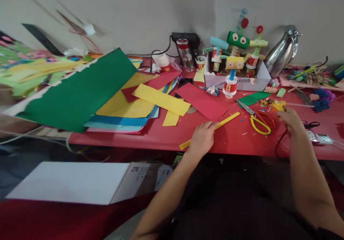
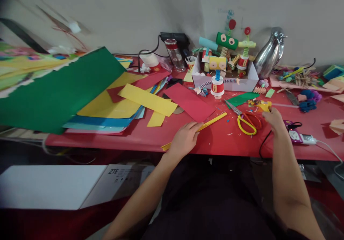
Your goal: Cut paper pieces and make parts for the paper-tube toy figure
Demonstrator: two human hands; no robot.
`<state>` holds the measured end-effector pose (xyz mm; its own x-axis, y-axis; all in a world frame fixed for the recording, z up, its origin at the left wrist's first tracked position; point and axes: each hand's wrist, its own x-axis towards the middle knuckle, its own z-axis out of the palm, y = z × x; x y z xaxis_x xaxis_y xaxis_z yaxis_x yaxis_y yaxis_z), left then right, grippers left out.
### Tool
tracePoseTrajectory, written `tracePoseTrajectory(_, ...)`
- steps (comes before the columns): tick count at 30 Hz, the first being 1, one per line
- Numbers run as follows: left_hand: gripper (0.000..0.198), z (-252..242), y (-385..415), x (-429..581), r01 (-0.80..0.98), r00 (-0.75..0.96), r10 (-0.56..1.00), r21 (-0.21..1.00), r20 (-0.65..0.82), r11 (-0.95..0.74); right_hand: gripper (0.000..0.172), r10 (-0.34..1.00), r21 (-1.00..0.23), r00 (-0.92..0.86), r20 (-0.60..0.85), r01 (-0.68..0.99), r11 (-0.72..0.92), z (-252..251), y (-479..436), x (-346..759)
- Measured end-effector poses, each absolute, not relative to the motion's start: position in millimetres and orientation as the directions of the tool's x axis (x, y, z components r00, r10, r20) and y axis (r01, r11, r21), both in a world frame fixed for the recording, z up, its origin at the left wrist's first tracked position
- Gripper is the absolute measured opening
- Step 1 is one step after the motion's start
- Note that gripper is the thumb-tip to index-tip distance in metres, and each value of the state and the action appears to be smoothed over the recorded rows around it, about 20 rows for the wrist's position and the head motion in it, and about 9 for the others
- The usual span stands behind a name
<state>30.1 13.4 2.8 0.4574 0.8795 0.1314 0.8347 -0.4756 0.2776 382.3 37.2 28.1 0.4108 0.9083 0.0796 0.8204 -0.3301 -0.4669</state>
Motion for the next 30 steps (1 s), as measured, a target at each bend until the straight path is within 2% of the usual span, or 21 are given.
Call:
tracePoseTrajectory(2,0.040,3,9,22,0.846,0.429,0.892,0.282,0.143,-0.452,0.013,0.891,-0.638,0.452,0.032,0.696,-0.331,35,26,369)
tracePoseTrajectory(4,0.038,2,2,9,0.863,0.386,0.907,0.283,0.167,-0.419,0.026,0.896,-0.919,0.441,-0.046,0.334,-0.211,42,9,349)
tracePoseTrajectory(6,0.038,-1,-9,-9,0.874,0.325,0.920,0.301,0.220,-0.381,0.041,0.932,-0.991,0.350,-0.092,0.059,-0.119,46,-10,325)
tracePoseTrajectory(8,0.042,-7,-23,-30,0.880,0.234,0.924,0.339,0.301,-0.333,0.046,0.956,-0.991,0.260,-0.136,-0.024,-0.135,47,-29,301)
tracePoseTrajectory(11,0.046,-19,-41,-57,0.879,0.074,0.913,0.406,0.401,-0.249,0.041,0.966,-0.981,0.175,-0.193,-0.017,-0.193,42,-50,271)
tracePoseTrajectory(14,0.043,-32,-53,-68,0.830,-0.040,0.913,0.522,0.406,-0.196,0.035,0.971,-0.972,0.063,-0.233,0.014,-0.234,33,-62,246)
tracePoseTrajectory(16,0.040,-38,-56,-67,0.774,-0.088,0.924,0.609,0.371,-0.171,0.037,0.973,-0.969,-0.014,-0.232,0.095,-0.229,27,-66,232)
tracePoseTrajectory(19,0.035,-41,-55,-62,0.723,-0.119,0.932,0.674,0.343,-0.156,0.040,0.979,-0.945,-0.118,-0.166,0.303,-0.124,22,-67,216)
tracePoseTrajectory(21,0.033,-40,-54,-61,0.728,-0.105,0.928,0.663,0.357,-0.173,0.037,0.984,-0.906,-0.150,-0.093,0.423,-0.021,20,-67,208)
tracePoseTrajectory(24,0.031,-37,-52,-61,0.777,-0.028,0.914,0.584,0.405,-0.235,0.029,0.989,-0.839,-0.144,-0.010,0.539,0.070,16,-64,199)
tracePoseTrajectory(30,0.029,-32,-44,-53,0.817,0.100,0.884,0.469,0.458,-0.336,0.025,0.984,-0.770,-0.176,-0.022,0.631,0.095,8,-58,191)
